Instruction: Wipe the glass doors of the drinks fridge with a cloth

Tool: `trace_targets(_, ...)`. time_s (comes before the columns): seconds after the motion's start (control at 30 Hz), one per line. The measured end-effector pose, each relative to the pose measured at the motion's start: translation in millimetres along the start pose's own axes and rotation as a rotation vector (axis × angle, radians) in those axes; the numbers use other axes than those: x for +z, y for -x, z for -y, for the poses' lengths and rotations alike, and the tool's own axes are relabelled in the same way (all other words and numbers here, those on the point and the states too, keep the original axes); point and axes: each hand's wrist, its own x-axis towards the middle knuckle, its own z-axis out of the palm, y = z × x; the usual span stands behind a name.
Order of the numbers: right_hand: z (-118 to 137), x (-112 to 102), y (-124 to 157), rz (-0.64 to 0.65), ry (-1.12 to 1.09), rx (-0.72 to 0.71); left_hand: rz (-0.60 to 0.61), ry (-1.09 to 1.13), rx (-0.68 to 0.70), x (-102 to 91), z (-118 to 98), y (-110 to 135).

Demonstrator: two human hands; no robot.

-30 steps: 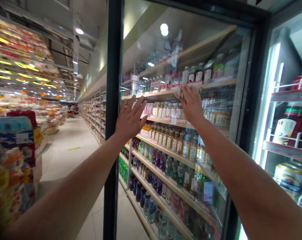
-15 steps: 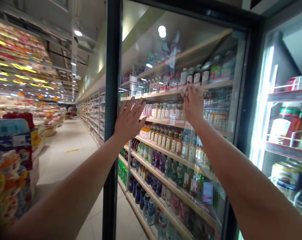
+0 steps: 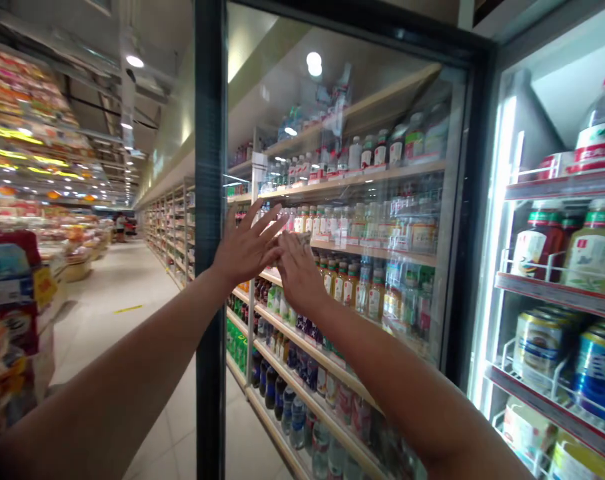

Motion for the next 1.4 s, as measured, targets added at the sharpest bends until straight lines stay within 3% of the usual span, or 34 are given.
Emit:
trace_targets(0.17, -8, -11, 4, -0.119, -0.175, 0.003, 0.088, 0.012, 0.207, 1.2, 2, 5)
trace_targets(0.33, -42, -59, 2, -0.012, 0.029, -0.174, 0.022, 0.028, 0.243, 4.8, 2, 9)
trace_targets(0.4, -67, -79, 5, -0.03, 0.213, -0.115, -0.021, 0.066, 0.226, 6.1, 1, 11)
trace_targets(0.5, -104, -94, 17, -0.073, 0.426, 0.132, -0.057, 0.131, 0.199, 6.8, -2, 14)
trace_targets(0.63, -126, -81, 47, -0.072, 0.456, 0.222, -0.019, 0.18, 0.242, 6.5, -6, 18)
trace_targets(0.83, -120, -63, 69, -0.241, 0.428, 0.189, 0.03, 0.094, 0.382, 2.3, -11, 26)
trace_targets(1.03, -123, -64, 72, -0.361, 0.428, 0.178, 0.023, 0.067, 0.23, -6.1, -45, 46)
trace_targets(1.2, -124, -62, 72, -0.477, 0.405, 0.322, -0.005, 0.124, 0.156, 2.3, -75, 66)
trace_targets(1.3, -124, -62, 70, -0.515, 0.394, 0.402, 0.026, 0.128, 0.2, 9.5, -67, 61)
trace_targets(1.4, -125, -61, 70, -0.511, 0.388, 0.39, 0.021, 0.169, 0.167, 7.4, -44, 34)
